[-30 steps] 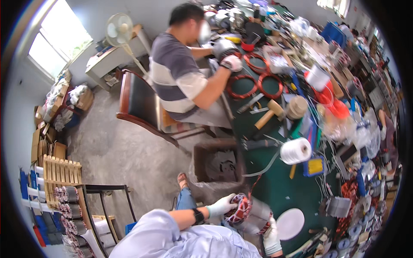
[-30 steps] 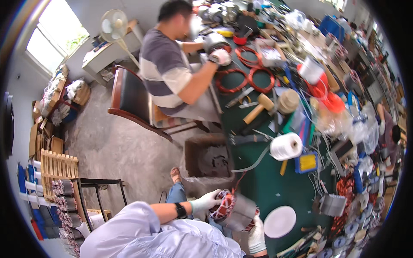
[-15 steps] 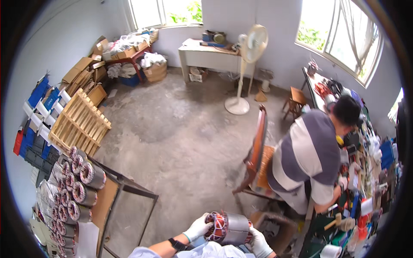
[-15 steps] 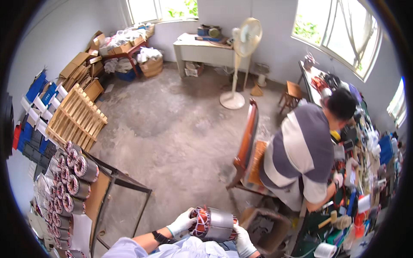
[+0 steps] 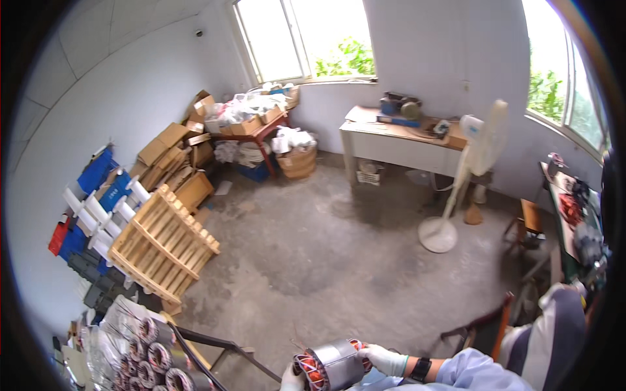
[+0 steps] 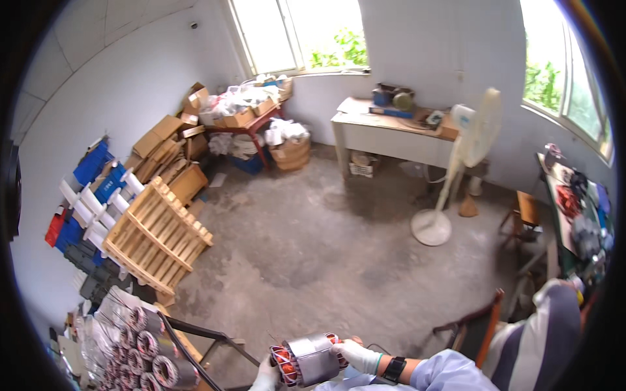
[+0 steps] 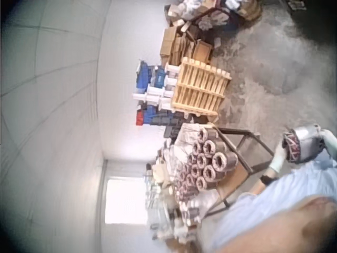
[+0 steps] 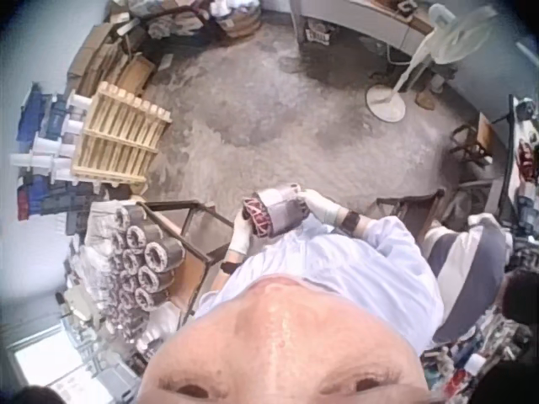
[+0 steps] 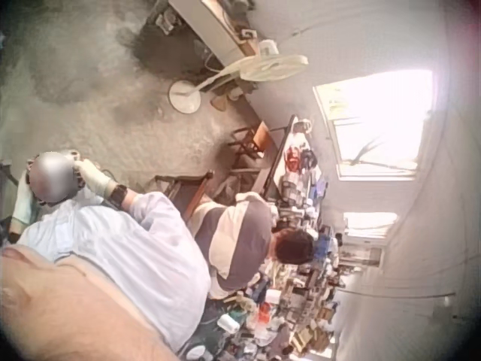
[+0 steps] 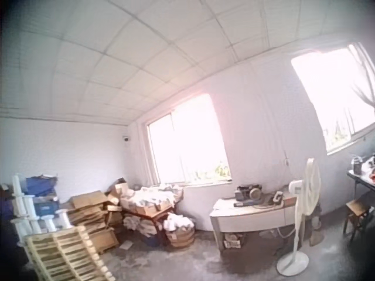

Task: Assembling electric motor components by winding copper coils and inserting them into motor housings.

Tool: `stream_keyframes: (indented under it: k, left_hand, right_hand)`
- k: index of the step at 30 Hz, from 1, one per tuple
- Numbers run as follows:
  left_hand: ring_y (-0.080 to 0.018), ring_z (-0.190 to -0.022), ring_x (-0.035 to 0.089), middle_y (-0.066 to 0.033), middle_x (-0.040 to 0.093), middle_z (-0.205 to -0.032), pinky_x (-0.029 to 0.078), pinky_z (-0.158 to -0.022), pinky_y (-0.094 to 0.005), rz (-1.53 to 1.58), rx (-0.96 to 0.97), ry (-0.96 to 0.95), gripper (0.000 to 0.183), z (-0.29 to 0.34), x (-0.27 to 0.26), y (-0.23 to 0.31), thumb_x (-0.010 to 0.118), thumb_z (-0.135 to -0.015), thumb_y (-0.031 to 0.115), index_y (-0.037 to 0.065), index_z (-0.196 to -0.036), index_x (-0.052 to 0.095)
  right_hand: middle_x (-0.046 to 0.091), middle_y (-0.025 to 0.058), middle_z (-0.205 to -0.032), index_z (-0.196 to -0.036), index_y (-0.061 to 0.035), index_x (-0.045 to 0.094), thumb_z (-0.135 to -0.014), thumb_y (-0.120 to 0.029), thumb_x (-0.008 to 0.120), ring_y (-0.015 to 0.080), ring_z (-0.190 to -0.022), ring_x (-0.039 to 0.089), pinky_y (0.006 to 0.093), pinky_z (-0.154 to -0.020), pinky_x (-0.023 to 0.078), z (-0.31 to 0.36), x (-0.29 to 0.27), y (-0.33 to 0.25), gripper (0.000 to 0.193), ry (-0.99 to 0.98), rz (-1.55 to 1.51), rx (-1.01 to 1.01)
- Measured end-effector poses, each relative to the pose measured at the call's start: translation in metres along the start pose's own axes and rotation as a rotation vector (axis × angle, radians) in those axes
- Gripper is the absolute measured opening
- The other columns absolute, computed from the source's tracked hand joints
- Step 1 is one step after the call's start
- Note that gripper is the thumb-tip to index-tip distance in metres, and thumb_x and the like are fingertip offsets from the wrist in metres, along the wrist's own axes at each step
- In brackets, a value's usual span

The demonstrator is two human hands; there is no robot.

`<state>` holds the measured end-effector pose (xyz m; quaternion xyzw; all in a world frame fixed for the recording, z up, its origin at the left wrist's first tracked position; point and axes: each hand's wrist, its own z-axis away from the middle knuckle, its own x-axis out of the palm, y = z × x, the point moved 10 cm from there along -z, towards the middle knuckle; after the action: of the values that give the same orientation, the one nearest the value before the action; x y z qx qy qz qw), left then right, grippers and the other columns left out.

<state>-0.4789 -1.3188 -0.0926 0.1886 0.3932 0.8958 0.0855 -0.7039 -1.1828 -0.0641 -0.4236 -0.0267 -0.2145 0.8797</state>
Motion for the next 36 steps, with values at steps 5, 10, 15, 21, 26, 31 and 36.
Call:
stream_keyframes:
  k: [5, 10, 15, 21, 26, 31, 36]
  left_hand:
    - [-0.0265, -0.101, 0.066, -0.0118, 0.067, -0.116, 0.057, -0.086, -0.0427, 0.038, 0.104, -0.016, 0.044, -0.114, 0.042, 0.096, 0.032, -0.108, 0.034, 0.006, -0.126, 0.060]
    - [-0.0266, -0.100, 0.067, -0.0125, 0.066, -0.118, 0.058, -0.088, -0.0401, 0.054, 0.002, -0.073, 0.046, -0.266, 0.115, 0.232, 0.029, -0.107, 0.032, 0.002, -0.125, 0.058]
    - [-0.0205, -0.102, 0.066, -0.0106, 0.068, -0.112, 0.056, -0.088, -0.0364, -0.608, 0.334, 0.011, 0.028, -0.456, 0.201, 0.388, 0.064, -0.095, 0.006, 0.001, -0.121, 0.056]
    - [-0.0170, -0.098, 0.067, -0.0092, 0.067, -0.114, 0.056, -0.083, -0.0311, -0.672, 0.307, -0.233, 0.038, -0.699, 0.350, 0.497, 0.069, -0.093, 0.012, 0.000, -0.125, 0.054]
    - [-0.0166, -0.094, 0.068, -0.0084, 0.067, -0.112, 0.058, -0.077, -0.0302, -0.540, 0.272, -0.319, 0.034, -0.855, 0.497, 0.593, 0.066, -0.096, 0.011, 0.001, -0.126, 0.054]
    - [-0.0155, -0.093, 0.064, -0.0090, 0.067, -0.107, 0.054, -0.082, -0.0305, -0.768, 0.141, -0.383, 0.036, -1.026, 0.611, 0.681, 0.071, -0.094, 0.019, -0.001, -0.119, 0.056]
    - [-0.0143, -0.091, 0.063, -0.0077, 0.067, -0.102, 0.054, -0.081, -0.0306, -0.961, 0.208, -0.677, 0.025, -1.163, 0.805, 0.780, 0.068, -0.093, 0.010, 0.000, -0.113, 0.058]
  right_hand:
    - [0.064, 0.0019, -0.086, -0.093, -0.0020, 0.064, -0.092, -0.028, 0.057, 0.0124, -0.078, 0.056, 0.0297, -0.072, 0.046, -0.122, -0.016, -0.171, 0.027, -0.179, 0.091, 0.113]
    - [0.065, 0.0021, -0.088, -0.099, -0.0029, 0.064, -0.095, -0.026, 0.056, 0.0119, -0.079, 0.057, 0.0305, -0.071, 0.048, -0.272, -0.058, -0.310, 0.024, -0.156, -0.062, 0.153]
    - [0.068, 0.0011, -0.085, -0.098, -0.0048, 0.067, -0.093, -0.025, 0.058, 0.0129, -0.075, 0.063, 0.0294, -0.071, 0.052, -0.413, -0.148, -0.439, 0.022, -0.107, -0.121, -0.005]
    - [0.061, -0.0022, -0.073, -0.087, -0.0073, 0.068, -0.089, -0.026, 0.061, 0.0104, -0.067, 0.057, 0.0273, -0.064, 0.047, -0.548, -0.289, -0.620, 0.020, 0.140, -0.283, -0.093]
    - [0.066, 0.0003, -0.090, -0.098, -0.0024, 0.068, -0.093, -0.024, 0.056, 0.0090, -0.084, 0.057, 0.0267, -0.075, 0.047, -0.676, -0.405, -0.755, 0.025, 0.195, -0.270, -0.169]
    - [0.069, 0.0024, -0.091, -0.100, -0.0006, 0.069, -0.093, -0.026, 0.059, 0.0102, -0.085, 0.061, 0.0290, -0.078, 0.049, -0.779, -0.507, -0.862, 0.028, 0.298, -0.393, -0.123]
    - [0.071, 0.0018, -0.092, -0.100, -0.0044, 0.071, -0.097, -0.029, 0.061, 0.0111, -0.081, 0.063, 0.0287, -0.076, 0.050, -0.871, -0.609, -0.947, 0.027, 0.462, -0.672, -0.276]
